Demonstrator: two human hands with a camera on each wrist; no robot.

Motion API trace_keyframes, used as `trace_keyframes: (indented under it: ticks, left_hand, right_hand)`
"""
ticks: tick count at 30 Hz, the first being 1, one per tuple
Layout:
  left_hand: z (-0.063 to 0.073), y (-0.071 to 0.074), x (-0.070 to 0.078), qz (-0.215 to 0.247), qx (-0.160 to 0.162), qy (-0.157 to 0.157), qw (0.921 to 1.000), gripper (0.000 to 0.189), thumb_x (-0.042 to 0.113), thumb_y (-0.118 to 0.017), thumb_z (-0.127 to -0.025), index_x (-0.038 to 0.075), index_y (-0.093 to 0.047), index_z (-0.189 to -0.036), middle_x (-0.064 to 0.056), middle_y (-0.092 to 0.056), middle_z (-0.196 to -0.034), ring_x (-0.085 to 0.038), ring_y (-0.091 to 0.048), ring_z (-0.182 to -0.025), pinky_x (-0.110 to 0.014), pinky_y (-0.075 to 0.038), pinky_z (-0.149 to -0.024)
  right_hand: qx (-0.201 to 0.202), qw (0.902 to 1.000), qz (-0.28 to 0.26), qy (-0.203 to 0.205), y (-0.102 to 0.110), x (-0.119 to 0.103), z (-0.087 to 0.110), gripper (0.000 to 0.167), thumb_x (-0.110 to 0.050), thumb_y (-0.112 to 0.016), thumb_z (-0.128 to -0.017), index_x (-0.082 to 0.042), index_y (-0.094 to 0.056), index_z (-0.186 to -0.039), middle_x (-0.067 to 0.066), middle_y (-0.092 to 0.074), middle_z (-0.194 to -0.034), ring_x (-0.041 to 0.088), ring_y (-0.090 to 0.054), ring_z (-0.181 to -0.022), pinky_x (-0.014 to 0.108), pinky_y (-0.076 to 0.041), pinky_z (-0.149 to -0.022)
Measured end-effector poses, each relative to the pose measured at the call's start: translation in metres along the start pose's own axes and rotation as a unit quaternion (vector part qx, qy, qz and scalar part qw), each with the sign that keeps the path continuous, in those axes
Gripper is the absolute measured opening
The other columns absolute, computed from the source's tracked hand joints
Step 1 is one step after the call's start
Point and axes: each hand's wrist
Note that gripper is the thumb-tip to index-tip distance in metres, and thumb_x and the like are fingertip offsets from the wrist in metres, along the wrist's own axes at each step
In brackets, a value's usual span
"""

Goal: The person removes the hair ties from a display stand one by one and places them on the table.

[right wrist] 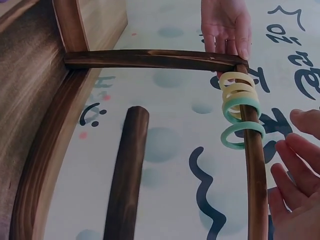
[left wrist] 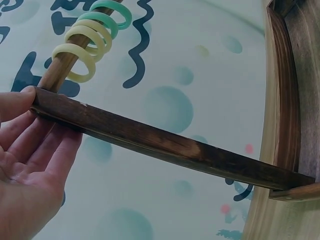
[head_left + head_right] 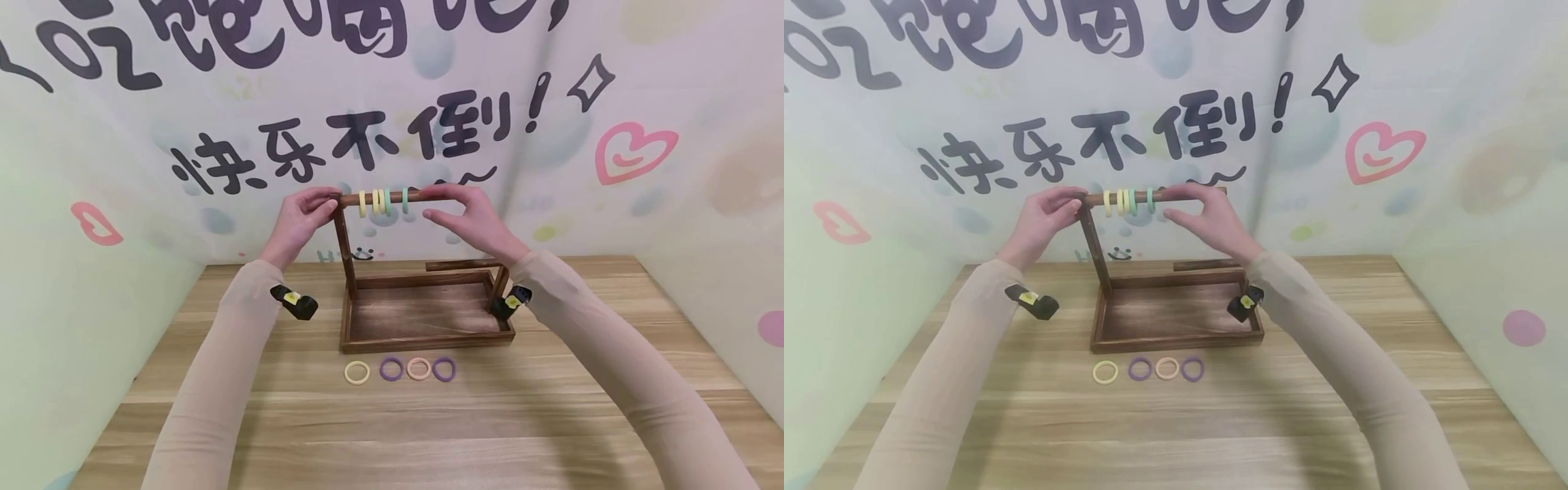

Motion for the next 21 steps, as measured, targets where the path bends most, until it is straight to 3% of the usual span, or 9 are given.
trace_keyframes:
  ticks: [10,21]
  left_hand:
    - [0.002,-0.002,0.000,0.021,-0.013,-0.016,0.9996,0.028,-0.002,-0.054,-0.097,-0.014,-0.052,-0.123,-0.001,-0.067,-0.103,-0.011,-0.064,-0.096,-0.033,-0.051,-0.093]
    - [0.001,-0.001,-0.001,0.015,-0.013,-0.017,0.9996,0.029,-0.001,-0.054,-0.097,-0.013,-0.052,-0.123,-0.005,-0.066,-0.108,-0.012,-0.063,-0.100,-0.034,-0.050,-0.094]
  right_hand:
    - [-0.010,0.9986,-0.009,-0.050,-0.009,-0.002,-0.018,0.036,-0.014,-0.072,-0.089,-0.006,-0.065,-0.124,0.007,-0.065,-0.119,0.018,-0.063,-0.104,0.030,-0.051,-0.085]
    - [-0.018,0.9973,0.012,-0.070,-0.025,-0.002,-0.029,0.044,-0.011,-0.070,-0.090,-0.003,-0.057,-0.132,0.011,-0.058,-0.130,0.019,-0.062,-0.106,0.033,-0.052,-0.087]
Point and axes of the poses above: each hand's wrist, its own z-axis away from the middle knuckle, its own y-axis out of the back of the hand, x = y × z
